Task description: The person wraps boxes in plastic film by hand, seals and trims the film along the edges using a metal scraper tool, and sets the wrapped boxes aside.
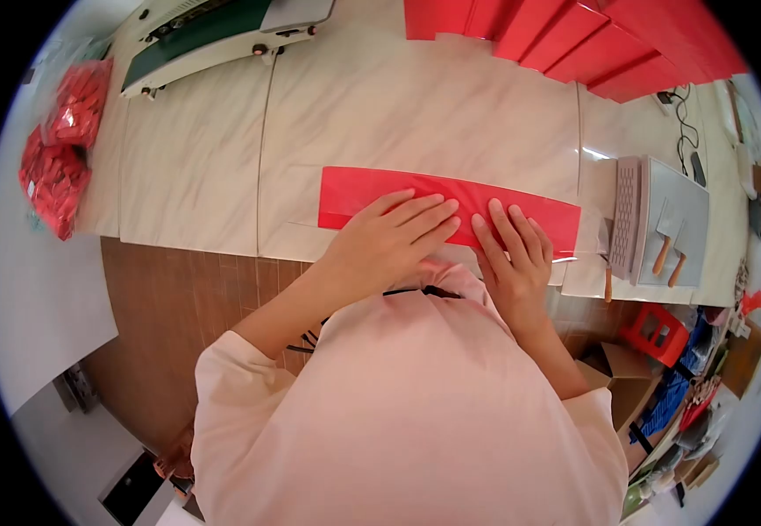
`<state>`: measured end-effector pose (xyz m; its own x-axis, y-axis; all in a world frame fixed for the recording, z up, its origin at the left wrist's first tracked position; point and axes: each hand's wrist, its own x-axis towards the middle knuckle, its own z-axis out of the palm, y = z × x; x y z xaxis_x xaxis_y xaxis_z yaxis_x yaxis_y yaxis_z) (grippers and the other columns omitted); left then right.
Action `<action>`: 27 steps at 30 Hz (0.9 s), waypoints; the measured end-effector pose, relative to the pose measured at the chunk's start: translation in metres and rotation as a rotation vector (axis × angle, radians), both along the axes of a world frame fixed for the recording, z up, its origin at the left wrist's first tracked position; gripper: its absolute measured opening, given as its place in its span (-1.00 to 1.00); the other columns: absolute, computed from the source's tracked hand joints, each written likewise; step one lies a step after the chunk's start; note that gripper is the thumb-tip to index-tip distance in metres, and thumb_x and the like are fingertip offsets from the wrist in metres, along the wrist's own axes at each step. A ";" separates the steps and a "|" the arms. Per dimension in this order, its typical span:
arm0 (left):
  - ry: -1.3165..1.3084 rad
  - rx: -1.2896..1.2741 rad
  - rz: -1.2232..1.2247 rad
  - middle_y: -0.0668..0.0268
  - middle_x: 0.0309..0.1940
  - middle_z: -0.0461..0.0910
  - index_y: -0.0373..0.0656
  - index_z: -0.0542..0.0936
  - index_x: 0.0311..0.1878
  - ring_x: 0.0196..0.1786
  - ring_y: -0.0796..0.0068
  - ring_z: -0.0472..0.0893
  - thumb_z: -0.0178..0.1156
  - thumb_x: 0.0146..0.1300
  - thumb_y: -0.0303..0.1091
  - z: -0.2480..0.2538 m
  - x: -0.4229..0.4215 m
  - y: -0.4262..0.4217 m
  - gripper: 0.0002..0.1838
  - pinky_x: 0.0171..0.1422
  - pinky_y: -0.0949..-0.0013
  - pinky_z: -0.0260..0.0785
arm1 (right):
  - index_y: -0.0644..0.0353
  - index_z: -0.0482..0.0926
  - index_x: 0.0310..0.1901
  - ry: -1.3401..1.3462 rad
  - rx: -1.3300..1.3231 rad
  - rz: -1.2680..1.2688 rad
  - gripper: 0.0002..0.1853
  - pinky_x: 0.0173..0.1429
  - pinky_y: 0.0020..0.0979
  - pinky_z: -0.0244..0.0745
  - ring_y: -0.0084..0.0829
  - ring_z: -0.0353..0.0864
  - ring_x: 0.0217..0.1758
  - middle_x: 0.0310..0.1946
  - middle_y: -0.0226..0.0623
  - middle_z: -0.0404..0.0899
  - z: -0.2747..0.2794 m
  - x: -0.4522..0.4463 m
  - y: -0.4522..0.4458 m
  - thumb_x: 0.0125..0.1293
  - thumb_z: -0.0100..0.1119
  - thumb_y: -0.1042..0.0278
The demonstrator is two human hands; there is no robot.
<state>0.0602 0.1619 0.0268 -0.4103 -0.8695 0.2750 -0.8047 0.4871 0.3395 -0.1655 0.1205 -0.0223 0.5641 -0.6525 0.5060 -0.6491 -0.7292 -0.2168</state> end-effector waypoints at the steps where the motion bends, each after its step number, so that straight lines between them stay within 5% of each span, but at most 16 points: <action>1: -0.017 0.035 -0.033 0.34 0.23 0.53 -0.09 0.59 0.13 0.25 0.34 0.52 0.30 0.12 -0.31 -0.006 -0.003 -0.003 -0.54 0.30 0.23 0.37 | 0.00 0.68 0.06 0.009 0.008 0.009 -0.62 0.31 -0.25 0.36 -0.28 0.54 0.25 0.20 -0.33 0.59 0.001 -0.001 0.000 0.17 0.30 0.44; 6: -0.019 -0.081 -0.029 0.25 0.00 0.66 -0.18 0.57 -0.39 0.05 0.25 0.67 0.33 0.04 -0.42 -0.006 0.007 -0.001 -0.88 -0.03 0.28 0.58 | 0.08 0.63 0.12 0.002 0.018 0.017 -0.60 0.31 -0.21 0.38 -0.23 0.52 0.27 0.23 -0.24 0.55 0.000 -0.002 -0.002 0.21 0.26 0.41; 10: 0.012 -0.048 0.018 0.24 0.00 0.67 -0.22 0.52 -0.42 0.02 0.24 0.68 0.41 0.00 -0.51 -0.007 0.004 0.002 -0.80 -0.05 0.31 0.59 | 0.14 0.60 0.07 -0.110 0.036 0.016 -0.63 0.31 -0.17 0.38 -0.17 0.50 0.30 0.28 -0.11 0.48 0.005 -0.017 0.004 0.19 0.29 0.41; 16: 0.010 0.006 0.010 0.20 -0.03 0.69 -0.25 0.48 -0.44 0.01 0.23 0.69 0.40 0.10 -0.52 -0.005 0.001 -0.001 -0.78 -0.07 0.34 0.60 | 0.06 0.58 -0.25 -0.015 -0.052 -0.184 -0.73 0.16 -0.17 0.39 -0.34 0.53 -0.09 -0.24 -0.42 0.54 0.008 -0.089 0.003 0.02 0.47 0.37; 27: 0.044 0.050 0.004 0.16 -0.04 0.70 -0.28 0.50 -0.43 0.01 0.22 0.71 0.39 0.10 -0.54 0.001 0.003 -0.005 -0.80 -0.14 0.34 0.61 | 0.09 0.56 -0.34 0.023 0.042 -0.105 -0.83 0.28 -0.11 0.32 -0.37 0.54 -0.01 -0.25 -0.43 0.56 0.020 -0.140 -0.011 0.05 0.36 0.52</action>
